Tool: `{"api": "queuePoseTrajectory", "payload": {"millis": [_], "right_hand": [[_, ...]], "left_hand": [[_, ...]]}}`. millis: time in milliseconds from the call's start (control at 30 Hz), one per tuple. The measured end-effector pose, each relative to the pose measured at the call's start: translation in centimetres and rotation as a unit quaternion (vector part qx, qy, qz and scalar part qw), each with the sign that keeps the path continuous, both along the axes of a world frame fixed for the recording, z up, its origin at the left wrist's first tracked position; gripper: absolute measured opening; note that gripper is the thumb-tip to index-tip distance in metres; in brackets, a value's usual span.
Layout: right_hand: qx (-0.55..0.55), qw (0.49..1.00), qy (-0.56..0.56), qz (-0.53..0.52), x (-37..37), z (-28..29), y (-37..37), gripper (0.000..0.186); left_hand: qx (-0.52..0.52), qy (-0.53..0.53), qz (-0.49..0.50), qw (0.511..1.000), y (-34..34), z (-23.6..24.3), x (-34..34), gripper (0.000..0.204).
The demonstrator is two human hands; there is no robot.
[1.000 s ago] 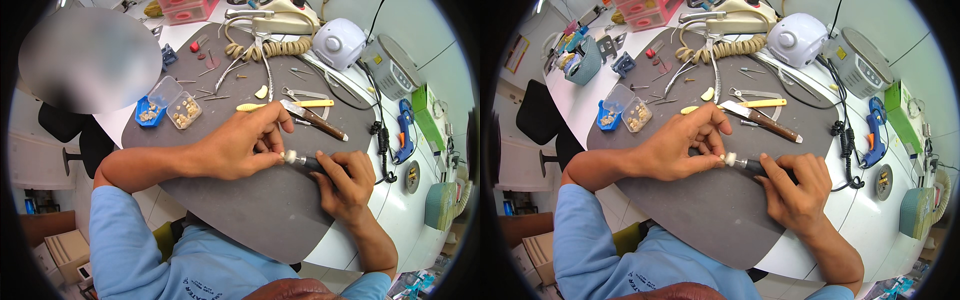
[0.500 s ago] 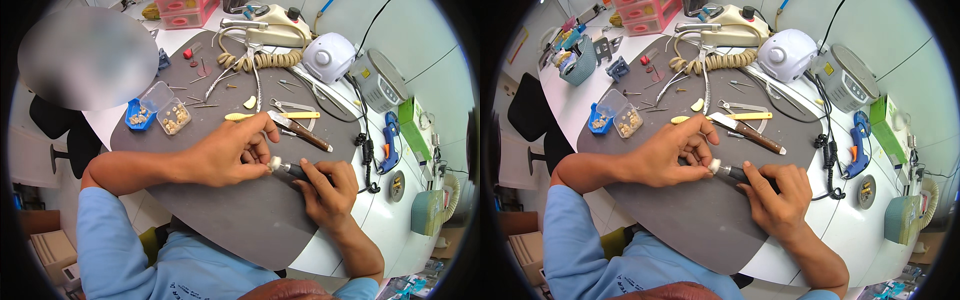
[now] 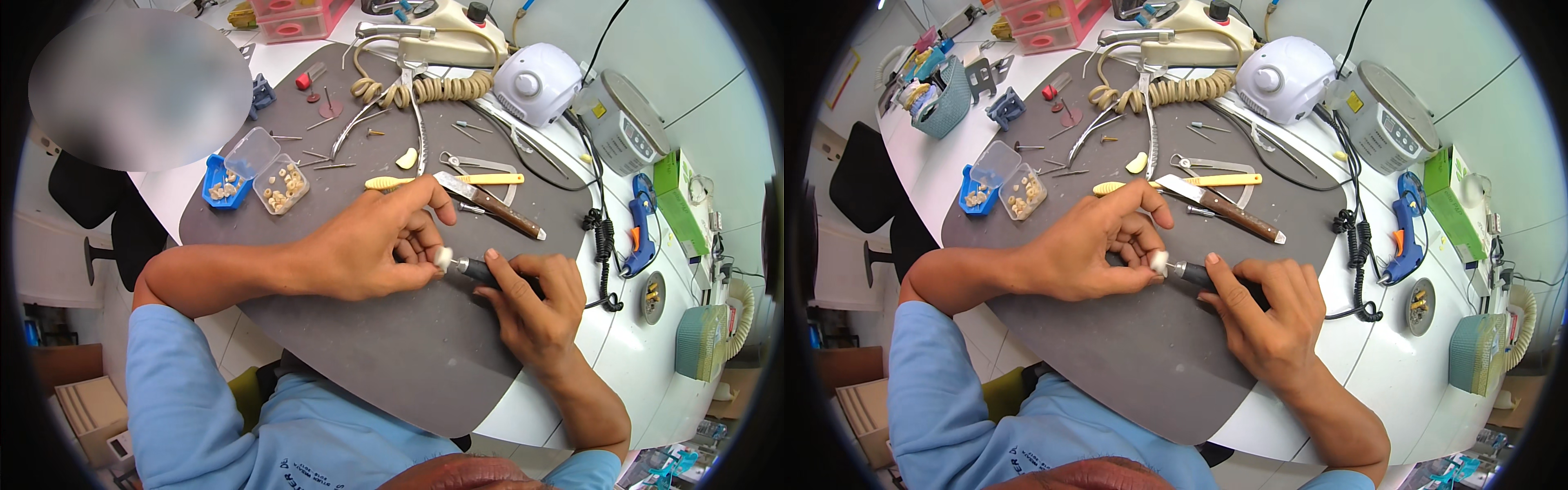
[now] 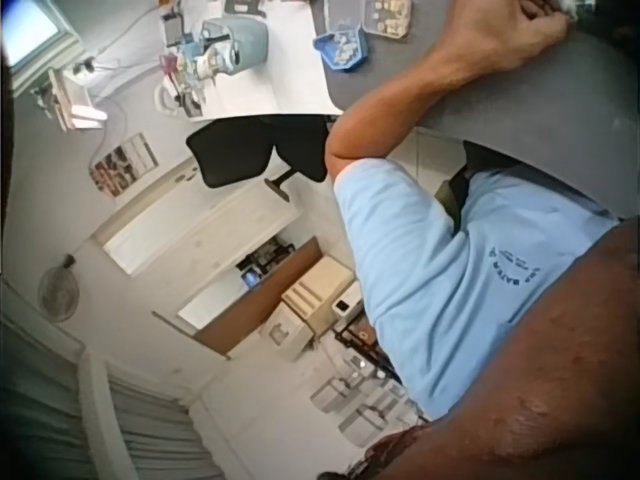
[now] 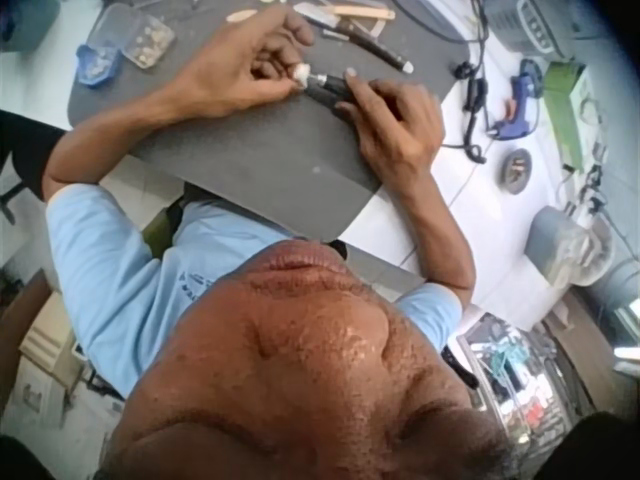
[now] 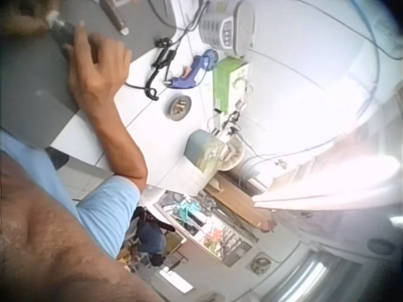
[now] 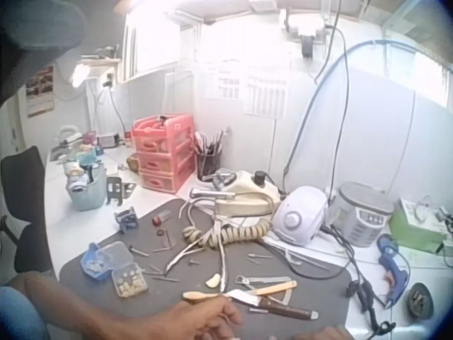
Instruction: The person polishes a small white dental crown using a hand-held rotary tool with a soft buffing attachment, occasionally picking up the crown from the workbench and turning it to reach different sides.
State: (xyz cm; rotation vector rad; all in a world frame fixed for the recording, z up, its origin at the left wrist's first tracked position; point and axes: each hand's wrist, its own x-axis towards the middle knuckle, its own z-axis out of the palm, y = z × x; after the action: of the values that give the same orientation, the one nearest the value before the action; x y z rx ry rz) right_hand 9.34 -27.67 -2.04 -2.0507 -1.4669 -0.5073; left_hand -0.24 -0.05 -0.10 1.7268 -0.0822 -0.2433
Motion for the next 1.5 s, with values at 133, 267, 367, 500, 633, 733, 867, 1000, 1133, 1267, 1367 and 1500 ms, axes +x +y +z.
{"api": "queuePoseTrajectory", "payload": {"millis": [133,267,367,500,633,733,867,1000,1133,1267,1367,1500], "right_hand": [[-0.002,1.000,-0.005,0.001,-0.09,0.09,-0.01,0.059],[-0.007,1.000,-0.011,0.000,-0.02,0.19,0.02,0.058],[-0.001,1.000,-0.013,0.004,-0.09,0.28,0.17,0.058],[-0.003,1.000,-0.010,-0.001,-0.07,0.27,0.24,0.058],[0.003,1.000,-0.009,-0.006,0.02,0.13,0.01,0.059],[0.002,1.000,-0.002,-0.008,-0.04,0.13,-0.11,0.059],[0.005,1.000,0.003,-0.010,-0.08,0.13,-0.10,0.059],[0.005,1.000,0.007,-0.008,0.09,-0.01,-0.23,0.058],[0.003,1.000,0.005,-0.009,0.01,0.12,-0.34,0.057],[0.004,1.000,0.008,-0.010,0.02,0.06,-0.36,0.056],[0.010,1.000,0.016,-0.002,-0.05,0.05,-0.34,0.055],[0.001,1.000,0.008,-0.014,-0.04,0.21,-0.42,0.055]], "left_hand": [[-0.008,0.001,-0.001,1.000,-0.03,-0.18,-0.01,0.049],[-0.001,0.005,-0.002,1.000,-0.08,0.06,0.07,0.049],[0.001,0.011,-0.001,1.000,-0.11,0.23,0.06,0.050],[0.004,0.016,-0.001,1.000,-0.05,0.32,0.05,0.050],[0.001,0.016,-0.002,1.000,0.04,0.15,0.08,0.049],[-0.001,0.015,-0.007,1.000,0.10,0.25,0.07,0.048],[0.002,0.011,-0.011,1.000,0.21,0.23,0.02,0.049],[0.004,0.021,-0.009,1.000,0.15,0.48,0.08,0.049],[-0.011,0.011,-0.010,1.000,0.23,0.13,0.04,0.049],[-0.015,0.013,-0.009,1.000,0.23,0.09,0.03,0.049],[-0.014,0.015,-0.008,1.000,0.23,0.12,0.03,0.048],[-0.015,0.016,-0.012,1.000,0.22,0.17,0.09,0.048]]}}
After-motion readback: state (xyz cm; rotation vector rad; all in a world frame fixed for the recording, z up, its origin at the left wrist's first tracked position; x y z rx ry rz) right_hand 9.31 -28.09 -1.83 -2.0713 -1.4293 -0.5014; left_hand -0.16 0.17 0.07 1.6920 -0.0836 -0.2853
